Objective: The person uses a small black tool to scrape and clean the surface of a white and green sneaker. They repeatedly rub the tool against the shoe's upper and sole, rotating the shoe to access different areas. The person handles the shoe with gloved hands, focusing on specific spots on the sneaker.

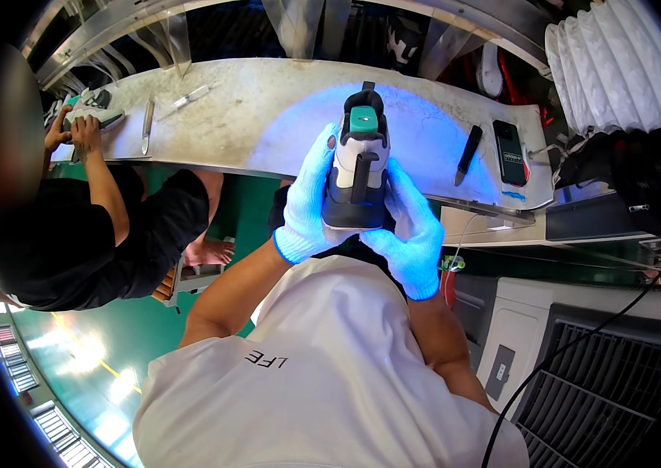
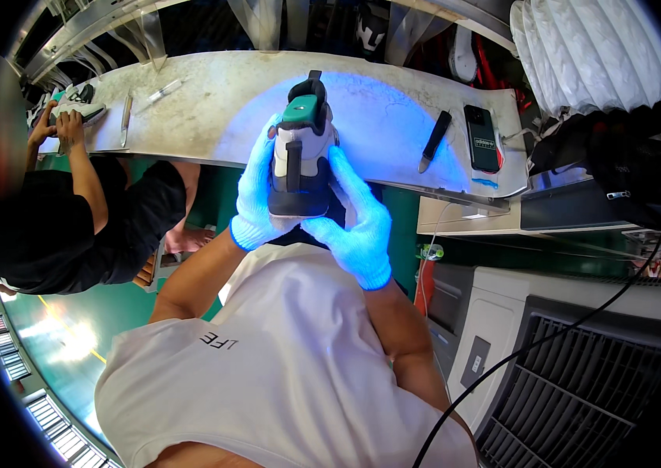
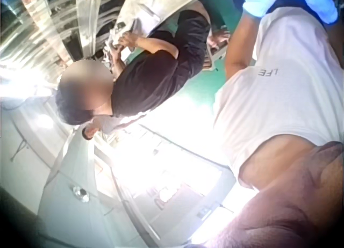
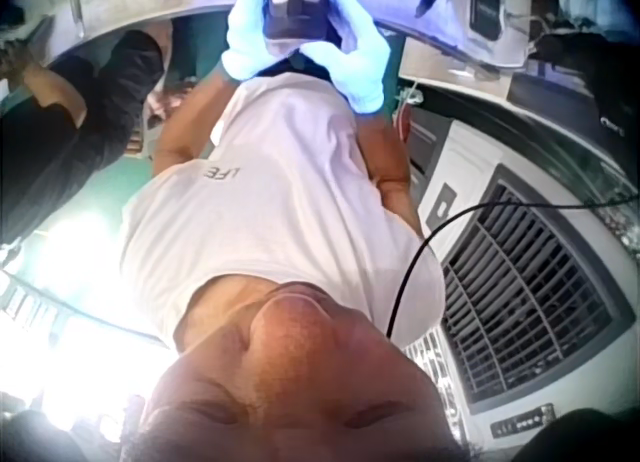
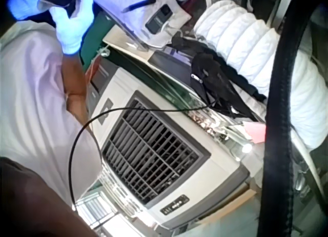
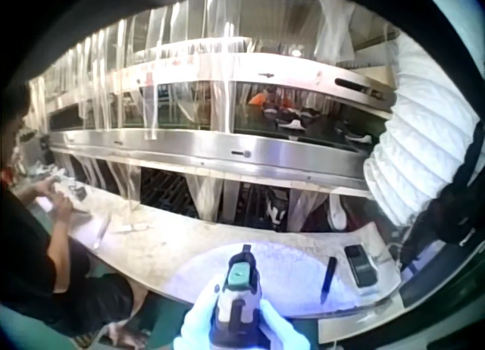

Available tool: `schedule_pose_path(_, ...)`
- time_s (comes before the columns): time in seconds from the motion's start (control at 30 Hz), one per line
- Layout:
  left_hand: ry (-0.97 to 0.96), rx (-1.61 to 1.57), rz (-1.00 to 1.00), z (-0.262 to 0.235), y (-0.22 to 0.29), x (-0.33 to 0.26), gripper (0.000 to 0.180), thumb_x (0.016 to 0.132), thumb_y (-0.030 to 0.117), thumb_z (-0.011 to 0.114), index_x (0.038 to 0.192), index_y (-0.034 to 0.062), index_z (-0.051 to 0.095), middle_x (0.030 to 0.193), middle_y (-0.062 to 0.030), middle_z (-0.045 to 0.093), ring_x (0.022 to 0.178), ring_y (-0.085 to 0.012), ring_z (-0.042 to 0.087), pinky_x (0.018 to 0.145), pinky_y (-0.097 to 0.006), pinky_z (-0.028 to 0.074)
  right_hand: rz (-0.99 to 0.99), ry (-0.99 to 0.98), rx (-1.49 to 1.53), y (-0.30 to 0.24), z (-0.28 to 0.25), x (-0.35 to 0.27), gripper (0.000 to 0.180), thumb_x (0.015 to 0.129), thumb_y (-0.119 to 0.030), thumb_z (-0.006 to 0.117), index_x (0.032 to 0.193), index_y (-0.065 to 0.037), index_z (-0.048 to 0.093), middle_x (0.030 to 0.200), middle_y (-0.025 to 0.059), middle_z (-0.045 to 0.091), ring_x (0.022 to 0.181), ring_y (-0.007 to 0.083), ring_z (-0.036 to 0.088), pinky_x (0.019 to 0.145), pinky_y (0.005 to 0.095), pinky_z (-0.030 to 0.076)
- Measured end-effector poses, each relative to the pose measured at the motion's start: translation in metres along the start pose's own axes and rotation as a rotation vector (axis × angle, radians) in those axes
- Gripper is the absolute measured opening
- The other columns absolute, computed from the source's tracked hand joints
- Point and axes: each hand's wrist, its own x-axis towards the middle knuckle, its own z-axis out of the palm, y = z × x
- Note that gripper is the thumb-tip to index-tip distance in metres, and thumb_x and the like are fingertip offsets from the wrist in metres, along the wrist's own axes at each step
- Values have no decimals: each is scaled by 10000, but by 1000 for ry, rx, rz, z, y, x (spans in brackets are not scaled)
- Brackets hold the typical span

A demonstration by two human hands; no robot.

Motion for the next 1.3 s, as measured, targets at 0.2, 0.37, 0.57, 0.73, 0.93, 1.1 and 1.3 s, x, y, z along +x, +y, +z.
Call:
schedule_pose_path(0.2,86,333,147,-19,-10,6,582,1108,446,590,1584,111,573,1483,-165,678,1312,-305,681,1140,-459,560,103,52,103,-13,-7,-1,1012,838,43,905,1702,83,379,1675,246,519,1530,348,546,1299,482,417)
schedule_pose_path(0.37,7,1287,670,-19,-22,12,705,932,326,795,1550,47,602,1500,-246,662,1343,-416,675,1128,-484,571,105,94,190,-29,-23,-2,1084,871,-202,938,1706,113,323,1704,243,476,1587,360,470,1330,504,359)
schedule_pose_path(0.57,-24,1896,1083,-3,-33,27,734,806,206,935,1465,4,684,1498,-283,668,1353,-470,690,1139,-507,568,158,254,74,-38,-30,-9,1147,934,-566,883,1686,104,333,1690,218,475,1552,328,489,1303,481,390)
schedule_pose_path(0.73,-227,2030,954,0,-30,39,645,765,104,892,1384,31,728,1470,-262,675,1304,-463,708,1113,-516,577,153,400,153,-30,-47,-19,843,1050,-392,773,1656,61,403,1628,169,552,1487,312,556,1268,481,441)
schedule_pose_path(0.93,-410,2120,519,-19,20,62,862,699,129,943,1491,14,624,1492,-323,614,1352,-545,626,1145,-575,533,219,543,79,-27,-61,-16,721,1006,-302,813,1577,42,538,1481,156,682,1354,280,664,1185,456,515)
schedule_pose_path(1.1,-499,2116,439,-7,49,75,990,722,59,893,1637,56,513,1477,-244,643,1289,-462,661,1111,-529,537,220,498,29,-23,-68,23,691,1013,-405,823,1471,73,628,1347,129,746,1188,254,729,1008,419,610)
schedule_pose_path(1.3,-130,2655,223,26,97,49,1058,717,183,941,1672,108,491,1477,-226,649,1242,-466,682,1034,-519,570,196,203,-310,45,-87,115,458,1006,-356,804,1286,0,742,1114,166,751,1003,302,720,948,429,562)
